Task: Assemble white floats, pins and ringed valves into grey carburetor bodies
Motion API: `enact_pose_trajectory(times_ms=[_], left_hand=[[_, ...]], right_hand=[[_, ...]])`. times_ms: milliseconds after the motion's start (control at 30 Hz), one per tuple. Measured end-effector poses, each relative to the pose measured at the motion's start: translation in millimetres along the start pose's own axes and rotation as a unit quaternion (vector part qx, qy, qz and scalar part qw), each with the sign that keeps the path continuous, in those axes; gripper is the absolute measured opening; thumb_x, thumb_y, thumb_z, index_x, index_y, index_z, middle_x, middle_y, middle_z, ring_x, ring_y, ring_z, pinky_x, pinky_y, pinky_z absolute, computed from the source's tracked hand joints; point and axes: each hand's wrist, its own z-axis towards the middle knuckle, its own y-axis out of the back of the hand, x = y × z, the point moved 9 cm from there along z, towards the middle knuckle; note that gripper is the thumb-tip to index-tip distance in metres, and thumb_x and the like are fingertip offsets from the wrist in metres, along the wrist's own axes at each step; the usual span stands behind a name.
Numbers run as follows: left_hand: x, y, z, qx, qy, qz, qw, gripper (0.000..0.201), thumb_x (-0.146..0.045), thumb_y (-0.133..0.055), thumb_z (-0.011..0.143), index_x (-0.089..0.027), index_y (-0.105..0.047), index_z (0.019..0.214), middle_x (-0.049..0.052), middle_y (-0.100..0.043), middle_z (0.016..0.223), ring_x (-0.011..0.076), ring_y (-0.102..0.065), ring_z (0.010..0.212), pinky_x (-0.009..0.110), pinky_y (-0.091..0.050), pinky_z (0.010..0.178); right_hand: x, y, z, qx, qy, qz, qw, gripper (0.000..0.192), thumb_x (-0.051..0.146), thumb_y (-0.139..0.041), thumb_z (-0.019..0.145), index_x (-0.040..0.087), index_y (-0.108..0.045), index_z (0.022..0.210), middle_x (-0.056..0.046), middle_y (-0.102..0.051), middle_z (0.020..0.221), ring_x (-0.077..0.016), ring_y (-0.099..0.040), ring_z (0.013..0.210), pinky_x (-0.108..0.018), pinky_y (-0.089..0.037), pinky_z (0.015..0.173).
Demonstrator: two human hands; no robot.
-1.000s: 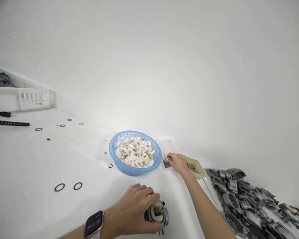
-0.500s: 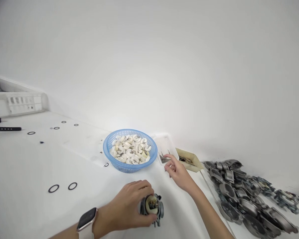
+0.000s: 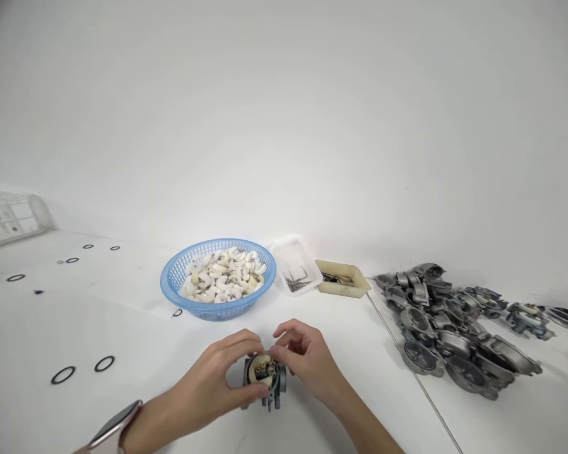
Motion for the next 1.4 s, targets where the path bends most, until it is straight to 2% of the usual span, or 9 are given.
enact_pose_trajectory(times_ms=[167,267,400,600,1033,1133,1267,1400], left_hand=[[0,-0.1,0,0.003,0.015,-0.007,1.0,0.021,-0.021,-0.078,0.084,-0.026,-0.065,0.1,-0.002,-0.065,0.104,0.0179,-0.063,0.093,0.028,-0.048,0.084],[-2,0.0,0,0.009,0.028,-0.014,0.999,0.02,-0.02,-0.076,0.084,-0.026,-0.064,0.099,-0.002,-0.065,0.103,0.0179,-0.063,0.092,0.028,-0.048,0.084],[-4,0.6,1,0.017,0.038,-0.015,0.999,0.017,-0.023,-0.074,0.086,-0.026,-0.065,0.1,-0.001,-0.063,0.1,0.0176,-0.061,0.088,0.027,-0.048,0.081],[-9,1.0,3,0.023,0.032,-0.023,0.999,0.018,-0.024,-0.073,0.088,-0.026,-0.068,0.105,0.001,-0.065,0.105,0.0198,-0.062,0.093,0.03,-0.049,0.085],[-12,1.3,3,0.055,0.054,-0.046,0.996,0.023,-0.023,-0.071,0.089,-0.029,-0.071,0.111,0.001,-0.062,0.111,0.0205,-0.061,0.101,0.031,-0.044,0.093],[-14,1.5,3,0.052,0.056,-0.043,0.996,0.024,-0.023,-0.072,0.088,-0.029,-0.071,0.112,0.001,-0.063,0.11,0.0206,-0.061,0.1,0.031,-0.045,0.092],[-12,1.1,2,0.034,0.048,-0.04,0.997,0.023,-0.024,-0.073,0.088,-0.028,-0.07,0.11,0.003,-0.061,0.111,0.0215,-0.06,0.104,0.032,-0.046,0.093],[-10,0.5,1,0.019,0.036,-0.035,0.999,0.021,-0.025,-0.074,0.088,-0.028,-0.068,0.108,0.004,-0.059,0.114,0.0223,-0.059,0.107,0.033,-0.047,0.096]], right_hand=[[4,3,-3,-0.009,0.023,0.013,1.0,0.026,0.04,-0.082,0.084,0.019,-0.069,0.092,0.001,-0.067,0.075,-0.0122,-0.045,0.062,-0.027,-0.032,0.056],[6,7,-2,-0.005,0.032,0.009,0.999,0.025,0.037,-0.082,0.084,0.02,-0.068,0.095,0.002,-0.068,0.074,-0.0107,-0.041,0.06,-0.027,-0.033,0.058],[8,4,-1,0.018,0.017,0.026,0.999,0.026,0.035,-0.082,0.082,0.02,-0.067,0.097,0.003,-0.067,0.07,-0.0105,-0.039,0.058,-0.025,-0.031,0.055],[7,0,-1,0.035,-0.02,0.052,0.998,0.03,0.035,-0.083,0.078,0.021,-0.067,0.099,0.002,-0.069,0.071,-0.012,-0.047,0.06,-0.024,-0.03,0.052],[2,1,0,0.073,-0.021,0.084,0.994,0.04,0.032,-0.086,0.077,0.021,-0.067,0.11,0.001,-0.071,0.076,-0.0107,-0.047,0.06,-0.023,-0.031,0.054],[1,1,1,0.057,-0.024,0.076,0.995,0.037,0.037,-0.089,0.075,0.018,-0.07,0.101,-0.001,-0.072,0.074,-0.0115,-0.048,0.061,-0.023,-0.03,0.053],[0,0,3,0.041,-0.019,0.059,0.997,0.03,0.04,-0.091,0.073,0.016,-0.074,0.08,0.0,-0.065,0.065,-0.0101,-0.041,0.056,-0.024,-0.027,0.05],[3,3,2,0.027,-0.006,0.033,0.999,0.025,0.039,-0.09,0.074,0.017,-0.078,0.078,0.004,-0.055,0.057,-0.0094,-0.034,0.053,-0.024,-0.024,0.049]])
